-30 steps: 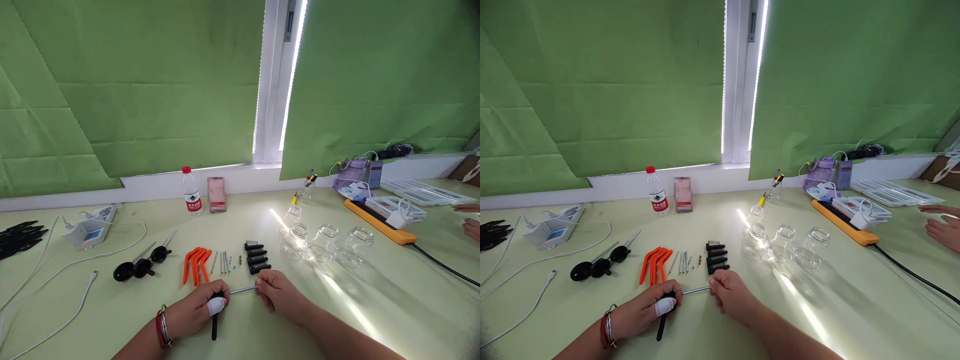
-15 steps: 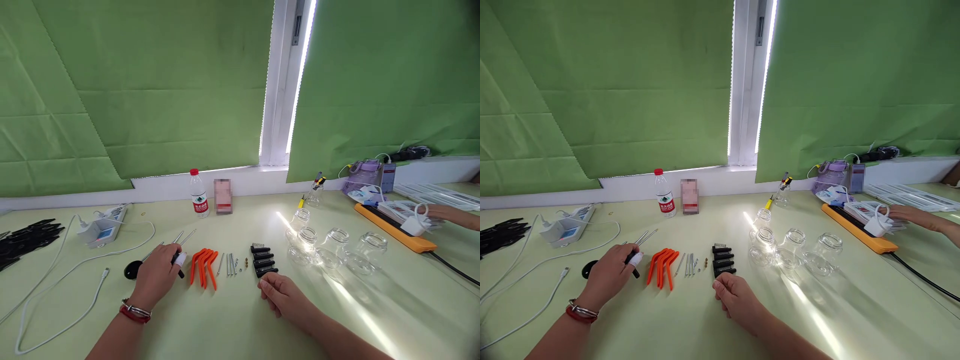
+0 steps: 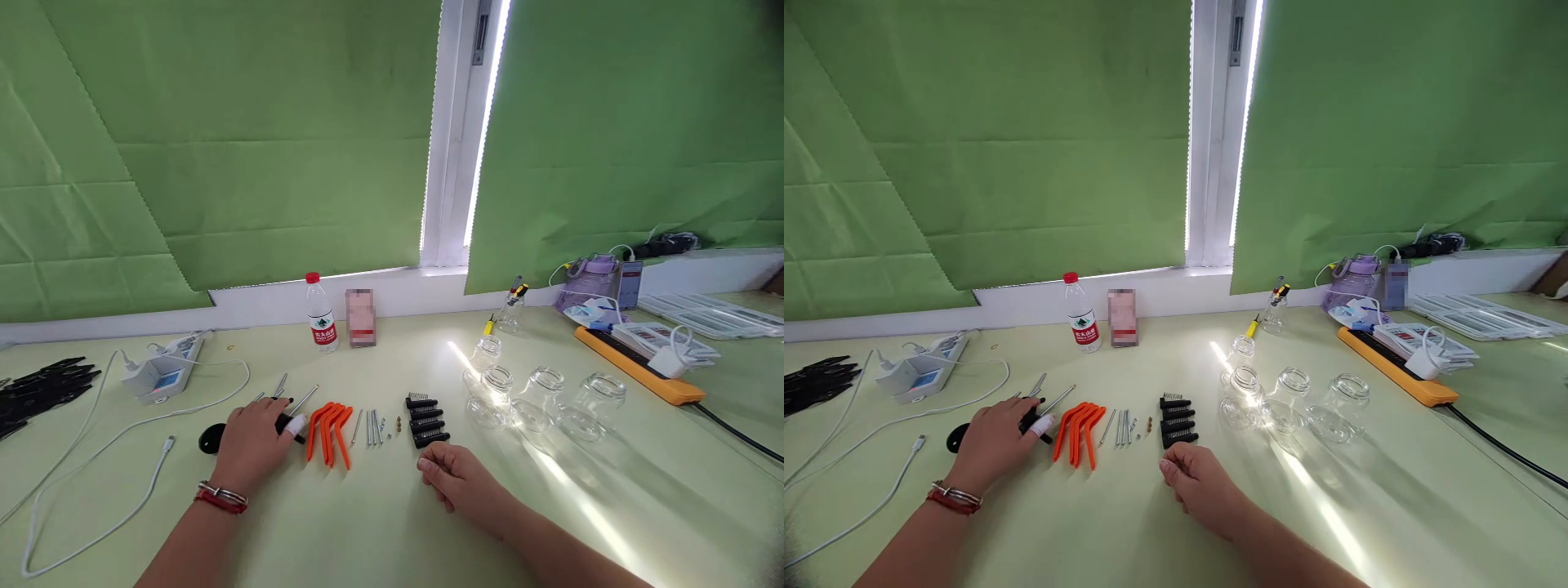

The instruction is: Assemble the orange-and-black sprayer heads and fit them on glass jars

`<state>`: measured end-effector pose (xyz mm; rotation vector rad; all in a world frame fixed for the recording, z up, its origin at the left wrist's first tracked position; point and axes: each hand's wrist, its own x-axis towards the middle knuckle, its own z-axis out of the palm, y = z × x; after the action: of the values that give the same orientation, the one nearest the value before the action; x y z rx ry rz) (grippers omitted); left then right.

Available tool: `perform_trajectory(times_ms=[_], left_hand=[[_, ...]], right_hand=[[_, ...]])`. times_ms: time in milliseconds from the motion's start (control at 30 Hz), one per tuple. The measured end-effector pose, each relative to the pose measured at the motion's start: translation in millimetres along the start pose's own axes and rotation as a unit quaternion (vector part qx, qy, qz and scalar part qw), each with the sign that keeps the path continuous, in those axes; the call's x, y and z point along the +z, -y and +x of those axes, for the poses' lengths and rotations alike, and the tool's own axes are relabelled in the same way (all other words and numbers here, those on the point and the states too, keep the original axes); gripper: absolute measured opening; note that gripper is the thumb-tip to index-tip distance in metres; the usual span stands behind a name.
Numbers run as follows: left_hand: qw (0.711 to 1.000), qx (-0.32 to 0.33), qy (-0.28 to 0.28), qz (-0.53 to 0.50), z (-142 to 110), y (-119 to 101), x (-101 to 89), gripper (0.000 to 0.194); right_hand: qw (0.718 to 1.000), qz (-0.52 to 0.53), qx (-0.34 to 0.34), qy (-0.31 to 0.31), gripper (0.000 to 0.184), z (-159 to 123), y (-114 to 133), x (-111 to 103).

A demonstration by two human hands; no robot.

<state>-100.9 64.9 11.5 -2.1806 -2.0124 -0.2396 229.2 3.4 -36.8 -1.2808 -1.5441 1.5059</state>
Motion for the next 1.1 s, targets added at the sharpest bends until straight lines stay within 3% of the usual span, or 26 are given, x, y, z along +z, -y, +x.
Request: perform_trajectory(times_ms=[133, 233, 467, 800, 967, 1033, 1100], left_hand=[[0.997, -0.047, -0.044, 0.028, 5.5, 11.8, -0.5, 0.039], [0.996, -0.076, -0.018, 0.033, 10.8, 20.0, 7.1, 0.041], [0.997, -0.055, 0.053, 0.020, 13.6, 29.3, 22.0, 0.046], [0.996, -0.061, 0.047, 0.044, 12.0, 27.0, 20.5, 0.038], [0.995, -0.082, 0.010, 0.051, 13.2, 24.0, 13.5, 0.034], [0.993, -0.101, -0.048, 0.038, 13.9, 23.8, 12.6, 0.031], [0.982, -0.119, -0.146, -0.013, 13.3, 22.4, 13.6, 0.030]], right_hand=[[1.000, 0.004, -0.008, 0.007, 0.033, 0.1, -2.8, -0.7], [1.000, 0.001, -0.012, 0.012, 0.032, -0.1, -3.6, -1.1], [0.999, -0.022, -0.025, 0.013, 0.026, -0.3, -3.2, -1.8], [0.999, -0.031, -0.027, 0.013, 0.023, 0.8, -5.4, -0.9], [0.992, -0.112, -0.054, -0.028, 0.014, -1.3, -3.1, 2.2], [0.977, -0.186, -0.090, -0.061, 0.010, -0.6, 3.0, 2.5], [0.952, -0.263, -0.133, -0.084, 0.011, 3.7, 11.9, 1.7]])
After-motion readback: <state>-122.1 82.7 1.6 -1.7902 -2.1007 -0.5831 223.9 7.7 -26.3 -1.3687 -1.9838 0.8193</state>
